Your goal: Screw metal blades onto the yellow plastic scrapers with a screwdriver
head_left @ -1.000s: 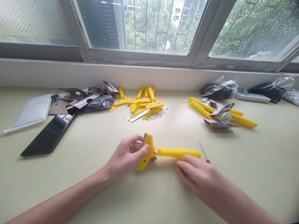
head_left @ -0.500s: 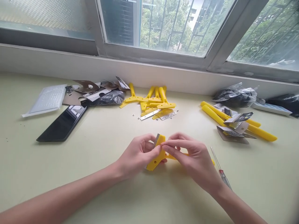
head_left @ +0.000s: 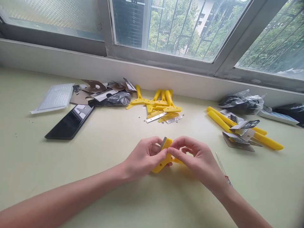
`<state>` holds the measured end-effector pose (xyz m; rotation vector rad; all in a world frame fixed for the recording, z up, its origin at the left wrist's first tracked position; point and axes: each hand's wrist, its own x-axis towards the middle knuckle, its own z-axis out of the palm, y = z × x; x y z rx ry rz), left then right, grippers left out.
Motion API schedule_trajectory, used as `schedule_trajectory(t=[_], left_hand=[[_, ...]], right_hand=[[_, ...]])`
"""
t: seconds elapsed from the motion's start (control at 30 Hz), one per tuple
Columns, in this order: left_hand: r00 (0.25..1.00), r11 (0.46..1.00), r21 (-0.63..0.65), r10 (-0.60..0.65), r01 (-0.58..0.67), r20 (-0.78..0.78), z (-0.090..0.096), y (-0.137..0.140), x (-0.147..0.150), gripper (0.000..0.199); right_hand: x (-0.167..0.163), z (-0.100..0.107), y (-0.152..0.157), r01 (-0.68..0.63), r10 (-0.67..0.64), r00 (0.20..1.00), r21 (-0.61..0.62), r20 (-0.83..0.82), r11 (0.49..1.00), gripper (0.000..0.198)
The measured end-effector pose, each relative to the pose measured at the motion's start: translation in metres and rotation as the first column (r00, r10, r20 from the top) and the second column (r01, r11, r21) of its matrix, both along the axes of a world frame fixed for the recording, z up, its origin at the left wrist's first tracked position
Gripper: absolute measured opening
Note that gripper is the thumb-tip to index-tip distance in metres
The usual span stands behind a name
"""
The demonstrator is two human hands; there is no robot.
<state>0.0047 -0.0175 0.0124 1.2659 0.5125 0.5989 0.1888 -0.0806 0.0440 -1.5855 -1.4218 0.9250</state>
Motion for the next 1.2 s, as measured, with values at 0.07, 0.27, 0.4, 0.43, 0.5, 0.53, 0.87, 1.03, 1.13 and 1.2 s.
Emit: schedule_trajectory(t=[0.07, 0.27, 0.4, 0.43, 0.5, 0.53, 0.87, 1.03, 1.13, 1.2], left_hand=[[1.000, 1.000, 0.012, -0.002, 0.002, -0.008, 0.001, -0.001, 0.000, 0.037], [0.999, 0.997, 0.072, -0.023, 0.024, -0.023, 0.000, -0.003, -0.001, 0.030], [0.999, 0.994, 0.108, -0.012, 0.016, -0.043, 0.000, -0.002, -0.001, 0.033], [0.999, 0.993, 0.118, -0.006, 0.011, -0.045, 0.000, -0.002, -0.001, 0.033], [0.999, 0.991, 0.136, 0.000, 0.006, -0.046, 0.000, -0.002, -0.001, 0.032], [0.999, 0.990, 0.143, 0.000, 0.007, -0.047, 0.000, -0.001, -0.002, 0.031], [0.997, 0.994, 0.096, -0.052, 0.058, -0.064, 0.003, 0.002, -0.002, 0.032], [0.999, 0.997, 0.073, -0.020, 0.023, -0.047, 0.004, 0.000, -0.002, 0.029], [0.998, 0.996, 0.079, -0.024, 0.028, -0.052, 0.004, -0.001, -0.002, 0.027], [0.998, 0.995, 0.094, -0.019, 0.025, -0.066, 0.004, -0.001, -0.002, 0.025]], right_hand=[[0.002, 0.003, 0.004, -0.029, 0.026, 0.999, -0.067, -0.045, 0.997, 0.027], [0.013, 0.007, 0.010, -0.156, 0.107, 0.965, -0.195, -0.240, 0.968, 0.031], [0.012, 0.006, 0.008, -0.205, 0.147, 0.953, -0.207, -0.267, 0.957, 0.033], [0.011, 0.005, 0.008, -0.198, 0.150, 0.959, -0.190, -0.239, 0.962, 0.033], [0.008, 0.005, 0.007, -0.170, 0.145, 0.976, -0.153, -0.163, 0.973, 0.031], [0.006, 0.005, 0.006, -0.159, 0.142, 0.982, -0.136, -0.128, 0.978, 0.029], [0.003, 0.005, 0.003, -0.134, 0.134, 0.991, -0.055, -0.002, 0.989, 0.019], [0.004, 0.004, 0.008, -0.144, 0.143, 0.990, -0.068, -0.017, 0.987, 0.019], [0.005, 0.005, 0.010, -0.167, 0.162, 0.985, -0.084, -0.065, 0.982, 0.019], [0.005, 0.006, 0.010, -0.174, 0.169, 0.983, -0.077, -0.069, 0.982, 0.018]])
